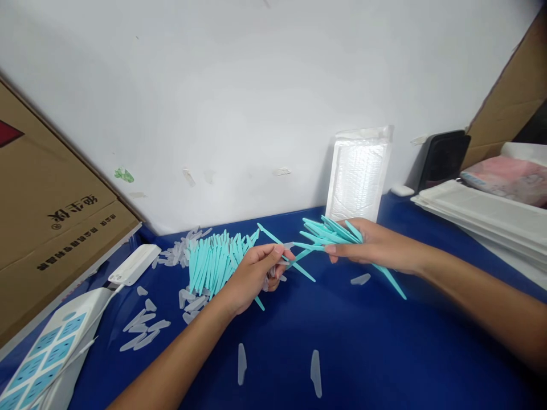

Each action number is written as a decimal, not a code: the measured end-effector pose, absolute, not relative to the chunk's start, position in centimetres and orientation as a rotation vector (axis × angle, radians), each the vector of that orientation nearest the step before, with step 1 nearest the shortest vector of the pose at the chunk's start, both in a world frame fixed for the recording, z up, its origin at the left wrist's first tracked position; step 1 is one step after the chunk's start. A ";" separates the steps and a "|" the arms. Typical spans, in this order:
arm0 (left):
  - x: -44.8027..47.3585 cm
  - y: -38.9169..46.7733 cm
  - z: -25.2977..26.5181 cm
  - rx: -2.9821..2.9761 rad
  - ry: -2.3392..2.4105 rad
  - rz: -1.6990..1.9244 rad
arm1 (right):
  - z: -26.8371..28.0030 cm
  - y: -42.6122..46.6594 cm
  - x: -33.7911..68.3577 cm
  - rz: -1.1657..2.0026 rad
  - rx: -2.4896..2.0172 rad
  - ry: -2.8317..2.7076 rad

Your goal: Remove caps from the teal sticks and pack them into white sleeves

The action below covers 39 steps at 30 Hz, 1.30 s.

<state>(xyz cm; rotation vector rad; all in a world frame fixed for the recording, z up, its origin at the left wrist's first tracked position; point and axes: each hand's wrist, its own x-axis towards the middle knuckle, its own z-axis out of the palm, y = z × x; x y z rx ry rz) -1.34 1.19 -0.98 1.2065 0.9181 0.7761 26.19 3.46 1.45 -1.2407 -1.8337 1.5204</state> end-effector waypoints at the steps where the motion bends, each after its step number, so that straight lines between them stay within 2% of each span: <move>1: -1.3 1.2 -0.9 1.212 0.920 0.779 | 1.4 3.5 26.2 1.524 -1.229 -1.830; 24: -1.6 1.0 -0.2 1.214 0.865 0.775 | 3.6 2.6 26.4 1.385 -1.233 -1.872; 39: -1.1 0.3 -0.2 1.695 1.033 0.731 | 1.5 3.0 26.3 1.489 -1.221 -1.828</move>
